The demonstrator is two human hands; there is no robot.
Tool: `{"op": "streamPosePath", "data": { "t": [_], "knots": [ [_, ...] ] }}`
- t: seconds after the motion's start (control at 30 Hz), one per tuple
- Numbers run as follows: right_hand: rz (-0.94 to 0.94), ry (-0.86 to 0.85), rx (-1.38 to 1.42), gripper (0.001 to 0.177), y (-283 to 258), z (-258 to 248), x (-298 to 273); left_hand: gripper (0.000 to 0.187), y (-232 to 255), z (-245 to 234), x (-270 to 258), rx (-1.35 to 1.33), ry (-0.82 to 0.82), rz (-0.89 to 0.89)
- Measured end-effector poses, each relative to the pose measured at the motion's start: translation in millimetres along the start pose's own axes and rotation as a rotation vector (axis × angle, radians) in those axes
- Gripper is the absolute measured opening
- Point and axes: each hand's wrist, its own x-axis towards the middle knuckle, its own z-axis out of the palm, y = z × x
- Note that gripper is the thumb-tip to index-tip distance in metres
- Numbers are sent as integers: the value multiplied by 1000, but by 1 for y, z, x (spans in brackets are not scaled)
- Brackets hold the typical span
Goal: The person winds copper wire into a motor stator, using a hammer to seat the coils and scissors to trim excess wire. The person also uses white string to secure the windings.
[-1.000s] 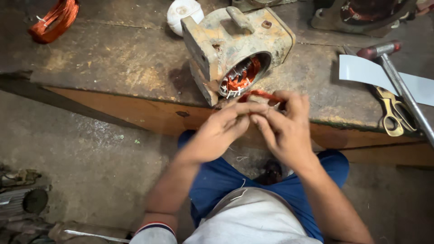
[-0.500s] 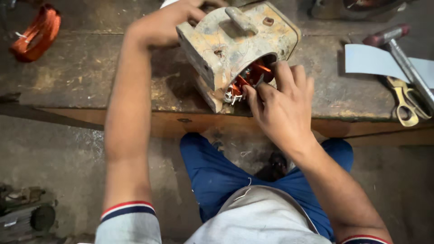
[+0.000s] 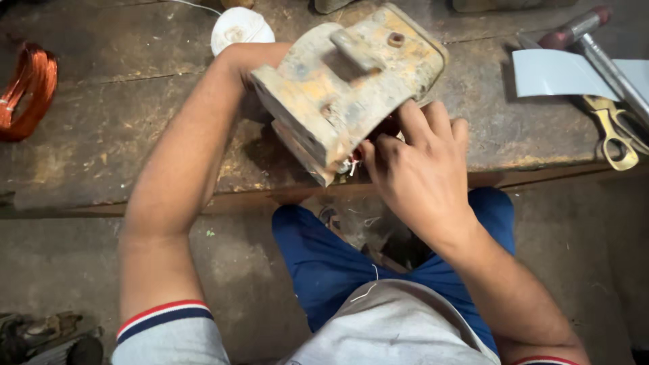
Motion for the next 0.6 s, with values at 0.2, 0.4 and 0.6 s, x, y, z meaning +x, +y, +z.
{"op": "streamPosePath", "data": {
  "t": [0.2, 0.4, 0.6],
  "knots": [
    [18, 10, -22, 25, -5, -4, 4, 65, -1, 17, 8, 373, -41, 526],
    [82, 43, -13, 27, -1, 1, -9, 65, 9, 29, -9, 82, -54, 430],
    [178, 64, 160, 22, 2, 6, -19, 52, 10, 28, -18, 181, 148, 89]
  ]
}}
